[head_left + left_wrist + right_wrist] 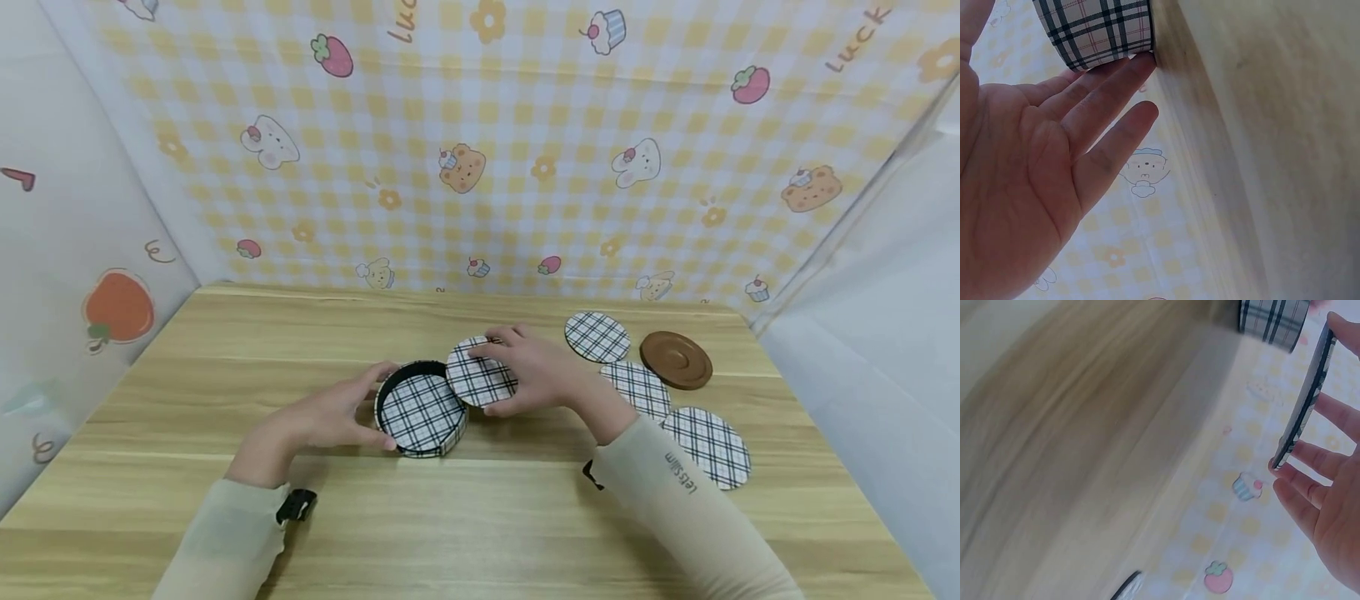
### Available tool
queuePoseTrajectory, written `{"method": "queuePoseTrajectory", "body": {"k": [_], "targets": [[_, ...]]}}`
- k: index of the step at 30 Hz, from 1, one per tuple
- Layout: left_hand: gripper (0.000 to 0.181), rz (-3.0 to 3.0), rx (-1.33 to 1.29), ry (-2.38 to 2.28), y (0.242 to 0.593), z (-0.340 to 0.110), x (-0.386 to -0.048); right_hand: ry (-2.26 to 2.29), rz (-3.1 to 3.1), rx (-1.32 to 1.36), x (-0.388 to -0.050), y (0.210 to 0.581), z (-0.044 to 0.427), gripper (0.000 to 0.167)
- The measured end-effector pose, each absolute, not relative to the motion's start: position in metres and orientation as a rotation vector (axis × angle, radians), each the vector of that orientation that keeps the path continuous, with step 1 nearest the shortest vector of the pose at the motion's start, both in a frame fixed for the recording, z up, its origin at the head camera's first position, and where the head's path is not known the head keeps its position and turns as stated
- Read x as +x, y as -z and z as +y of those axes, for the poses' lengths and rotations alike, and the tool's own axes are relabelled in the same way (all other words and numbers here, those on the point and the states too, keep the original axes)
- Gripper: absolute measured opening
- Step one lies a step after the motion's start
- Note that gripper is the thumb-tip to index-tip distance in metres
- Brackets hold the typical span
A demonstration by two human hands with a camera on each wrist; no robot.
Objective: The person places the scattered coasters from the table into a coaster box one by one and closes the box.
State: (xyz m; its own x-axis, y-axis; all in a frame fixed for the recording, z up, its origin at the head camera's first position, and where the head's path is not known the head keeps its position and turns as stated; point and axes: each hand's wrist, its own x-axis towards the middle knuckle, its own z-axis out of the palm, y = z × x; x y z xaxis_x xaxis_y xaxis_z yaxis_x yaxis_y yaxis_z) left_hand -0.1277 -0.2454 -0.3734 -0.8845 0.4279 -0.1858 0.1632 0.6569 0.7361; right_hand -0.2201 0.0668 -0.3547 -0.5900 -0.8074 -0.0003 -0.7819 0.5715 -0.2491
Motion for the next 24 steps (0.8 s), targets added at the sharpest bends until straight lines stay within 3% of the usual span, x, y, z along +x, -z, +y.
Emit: {"method": "queuePoseTrajectory", "body": {"k": [24], "targets": [[0.103,2.522,0.485,-1.090,0.372,-0.246,-0.127,0.310,2.619,-1.531,-0.191,0.353,0.006,0.078]]}}
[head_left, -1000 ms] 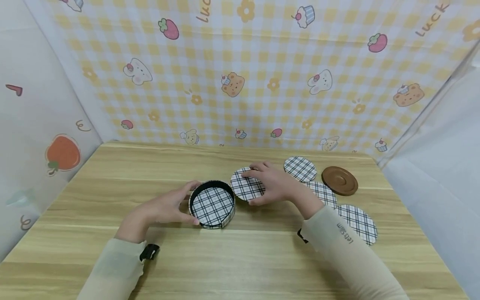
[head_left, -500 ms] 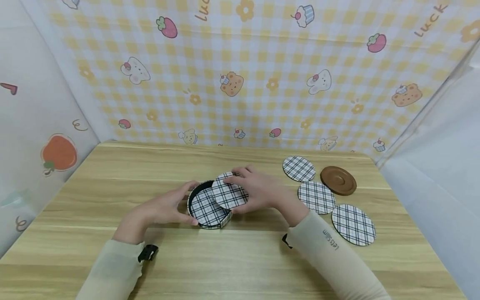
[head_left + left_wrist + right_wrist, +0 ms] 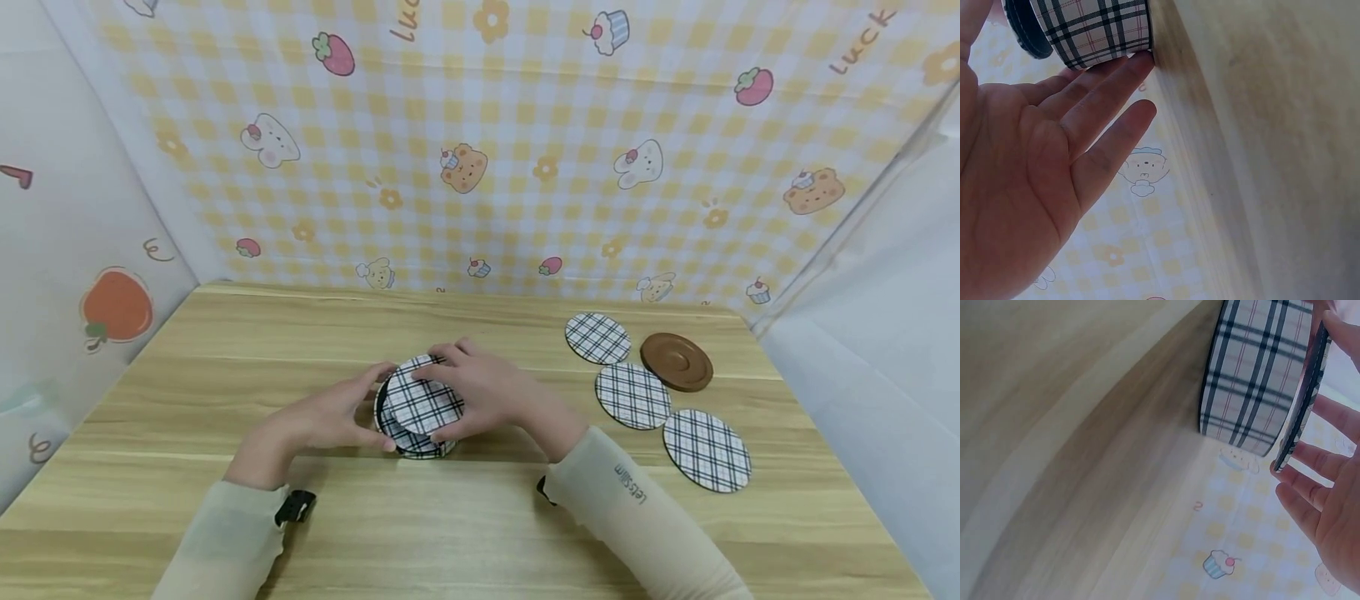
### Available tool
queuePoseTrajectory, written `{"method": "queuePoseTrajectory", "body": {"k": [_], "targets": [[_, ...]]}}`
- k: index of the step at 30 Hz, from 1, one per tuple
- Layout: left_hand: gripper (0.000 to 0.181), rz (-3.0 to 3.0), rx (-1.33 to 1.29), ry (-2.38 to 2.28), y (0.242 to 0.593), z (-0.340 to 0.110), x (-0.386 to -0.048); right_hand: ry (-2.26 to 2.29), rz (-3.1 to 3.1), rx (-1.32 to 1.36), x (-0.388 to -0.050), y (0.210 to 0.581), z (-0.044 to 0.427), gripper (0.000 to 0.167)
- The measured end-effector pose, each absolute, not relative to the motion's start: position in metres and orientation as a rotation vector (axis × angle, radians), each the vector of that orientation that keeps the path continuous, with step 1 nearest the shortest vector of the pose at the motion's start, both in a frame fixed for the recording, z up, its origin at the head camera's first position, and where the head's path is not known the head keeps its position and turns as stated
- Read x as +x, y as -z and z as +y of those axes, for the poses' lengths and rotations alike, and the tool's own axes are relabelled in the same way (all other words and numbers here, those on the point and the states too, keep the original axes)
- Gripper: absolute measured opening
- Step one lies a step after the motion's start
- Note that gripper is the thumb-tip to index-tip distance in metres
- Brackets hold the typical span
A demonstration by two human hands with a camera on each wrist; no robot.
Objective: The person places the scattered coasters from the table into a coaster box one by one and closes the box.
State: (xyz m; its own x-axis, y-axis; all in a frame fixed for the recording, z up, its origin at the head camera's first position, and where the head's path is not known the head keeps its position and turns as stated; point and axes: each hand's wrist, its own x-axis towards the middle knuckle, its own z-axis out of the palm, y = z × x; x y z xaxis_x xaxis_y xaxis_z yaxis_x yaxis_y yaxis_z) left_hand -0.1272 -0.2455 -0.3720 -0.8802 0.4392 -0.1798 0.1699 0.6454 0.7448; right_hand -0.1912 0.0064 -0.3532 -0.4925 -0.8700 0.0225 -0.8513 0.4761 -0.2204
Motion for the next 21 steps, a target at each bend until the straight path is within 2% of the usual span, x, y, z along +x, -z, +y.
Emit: {"method": "queuePoseTrajectory", "body": {"k": [21], "targets": [[0.105,2.532,0.486,-1.075,0.372,-0.246,-0.126,0.211,2.603,-1.568,-0.187,0.366,-0.010,0.080]]}}
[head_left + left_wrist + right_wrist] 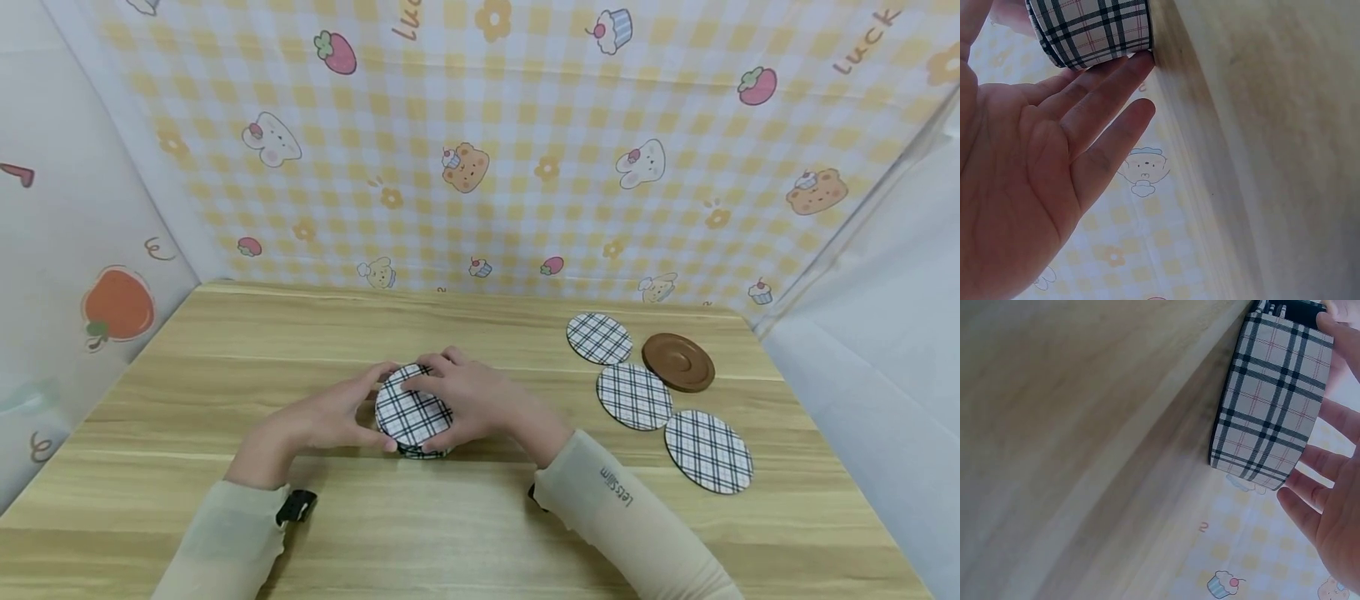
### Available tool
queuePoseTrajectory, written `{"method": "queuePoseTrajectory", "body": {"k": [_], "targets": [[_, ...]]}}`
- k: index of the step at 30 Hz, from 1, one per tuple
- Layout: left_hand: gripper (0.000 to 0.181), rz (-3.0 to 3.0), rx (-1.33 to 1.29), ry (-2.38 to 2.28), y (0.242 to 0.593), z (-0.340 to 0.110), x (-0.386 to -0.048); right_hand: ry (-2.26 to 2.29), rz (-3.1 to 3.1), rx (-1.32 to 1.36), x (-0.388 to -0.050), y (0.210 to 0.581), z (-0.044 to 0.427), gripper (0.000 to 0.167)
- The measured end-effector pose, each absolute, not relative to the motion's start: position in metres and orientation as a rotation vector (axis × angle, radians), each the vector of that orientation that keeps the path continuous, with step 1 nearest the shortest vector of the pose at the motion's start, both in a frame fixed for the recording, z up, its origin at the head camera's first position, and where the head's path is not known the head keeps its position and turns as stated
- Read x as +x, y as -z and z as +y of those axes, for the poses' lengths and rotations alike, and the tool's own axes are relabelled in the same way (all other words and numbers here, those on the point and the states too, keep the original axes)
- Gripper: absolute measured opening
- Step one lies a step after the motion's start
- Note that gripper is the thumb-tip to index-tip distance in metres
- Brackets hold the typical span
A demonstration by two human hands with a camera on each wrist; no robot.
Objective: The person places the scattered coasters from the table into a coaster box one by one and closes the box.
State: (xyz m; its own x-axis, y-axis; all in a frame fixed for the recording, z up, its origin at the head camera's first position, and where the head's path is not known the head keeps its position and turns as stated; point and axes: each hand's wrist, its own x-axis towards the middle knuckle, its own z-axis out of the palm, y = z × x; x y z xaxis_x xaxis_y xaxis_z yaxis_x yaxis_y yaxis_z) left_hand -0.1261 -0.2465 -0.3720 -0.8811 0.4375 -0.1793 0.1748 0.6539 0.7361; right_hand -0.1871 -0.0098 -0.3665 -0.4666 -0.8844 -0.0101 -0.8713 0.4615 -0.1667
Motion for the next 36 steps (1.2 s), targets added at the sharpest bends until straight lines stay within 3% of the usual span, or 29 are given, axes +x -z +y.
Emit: {"method": "queuePoseTrajectory", "body": {"k": [14,36], "targets": [[0.103,2.534,0.499,-1.065,0.371,-0.246,-0.128,0.248,2.595,-1.492,-0.187,0.358,0.002,0.080],[0.104,2.548,0.484,-1.065,0.373,-0.245,-0.127,0.417,2.694,-1.298,-0.201,0.367,0.081,0.071]]}}
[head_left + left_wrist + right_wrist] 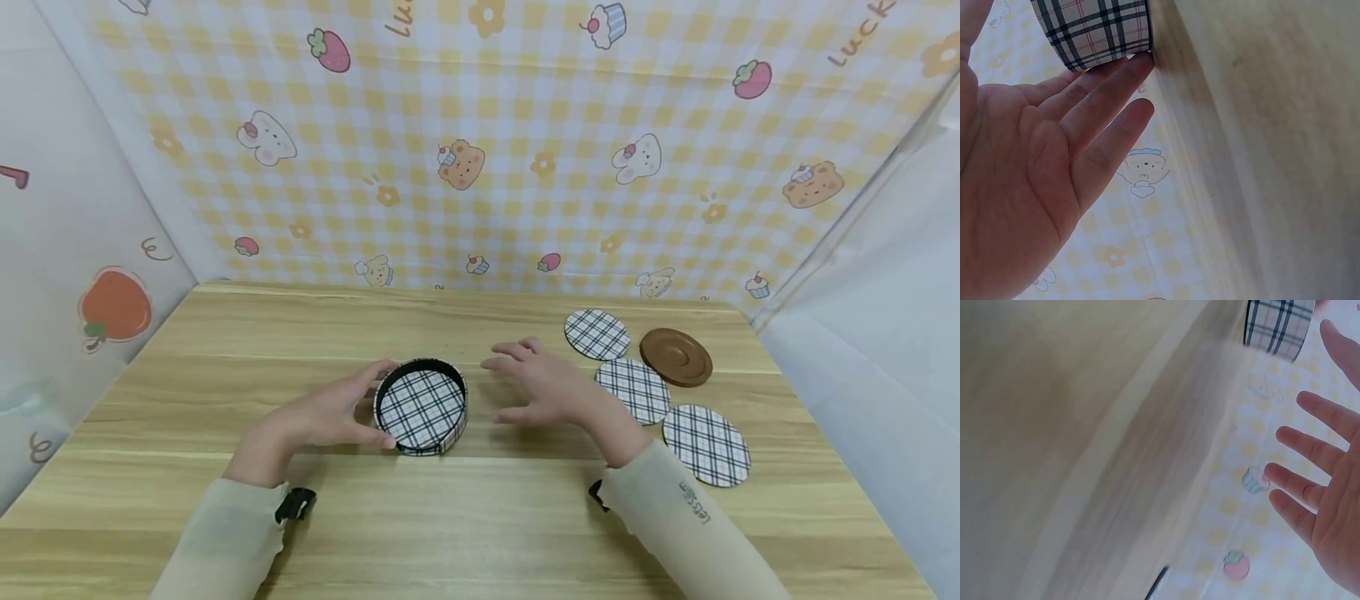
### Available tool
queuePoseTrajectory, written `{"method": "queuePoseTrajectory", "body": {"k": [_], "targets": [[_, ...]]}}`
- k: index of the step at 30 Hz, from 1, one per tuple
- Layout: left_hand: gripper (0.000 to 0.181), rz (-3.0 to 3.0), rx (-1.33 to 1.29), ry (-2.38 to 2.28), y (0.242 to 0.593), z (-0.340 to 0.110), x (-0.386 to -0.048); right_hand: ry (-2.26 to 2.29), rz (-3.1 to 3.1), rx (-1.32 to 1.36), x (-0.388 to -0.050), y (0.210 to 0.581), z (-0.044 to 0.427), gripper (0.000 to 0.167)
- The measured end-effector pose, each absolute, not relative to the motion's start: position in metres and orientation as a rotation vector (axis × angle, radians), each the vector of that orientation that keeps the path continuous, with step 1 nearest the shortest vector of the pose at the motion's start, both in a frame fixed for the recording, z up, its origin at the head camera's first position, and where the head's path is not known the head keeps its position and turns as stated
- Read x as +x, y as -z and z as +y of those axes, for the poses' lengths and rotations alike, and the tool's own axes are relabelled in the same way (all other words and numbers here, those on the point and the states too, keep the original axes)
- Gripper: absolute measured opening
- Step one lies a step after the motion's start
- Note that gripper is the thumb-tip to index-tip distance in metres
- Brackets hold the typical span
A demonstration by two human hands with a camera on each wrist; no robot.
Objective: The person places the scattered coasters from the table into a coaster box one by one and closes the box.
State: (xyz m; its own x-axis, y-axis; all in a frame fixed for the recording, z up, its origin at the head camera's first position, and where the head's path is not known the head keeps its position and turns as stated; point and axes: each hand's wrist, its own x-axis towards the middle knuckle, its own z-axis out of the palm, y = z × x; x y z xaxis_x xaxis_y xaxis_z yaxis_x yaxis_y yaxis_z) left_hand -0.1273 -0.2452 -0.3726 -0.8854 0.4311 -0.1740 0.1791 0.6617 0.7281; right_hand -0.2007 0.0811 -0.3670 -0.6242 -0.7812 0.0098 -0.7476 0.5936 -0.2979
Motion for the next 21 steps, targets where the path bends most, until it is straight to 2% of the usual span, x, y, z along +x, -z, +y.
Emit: {"method": "queuePoseTrajectory", "body": {"k": [21], "targets": [[0.104,2.548,0.468,-1.053,0.371,-0.245,-0.126,0.431,2.909,-1.062,-0.188,0.378,0.191,0.066]]}}
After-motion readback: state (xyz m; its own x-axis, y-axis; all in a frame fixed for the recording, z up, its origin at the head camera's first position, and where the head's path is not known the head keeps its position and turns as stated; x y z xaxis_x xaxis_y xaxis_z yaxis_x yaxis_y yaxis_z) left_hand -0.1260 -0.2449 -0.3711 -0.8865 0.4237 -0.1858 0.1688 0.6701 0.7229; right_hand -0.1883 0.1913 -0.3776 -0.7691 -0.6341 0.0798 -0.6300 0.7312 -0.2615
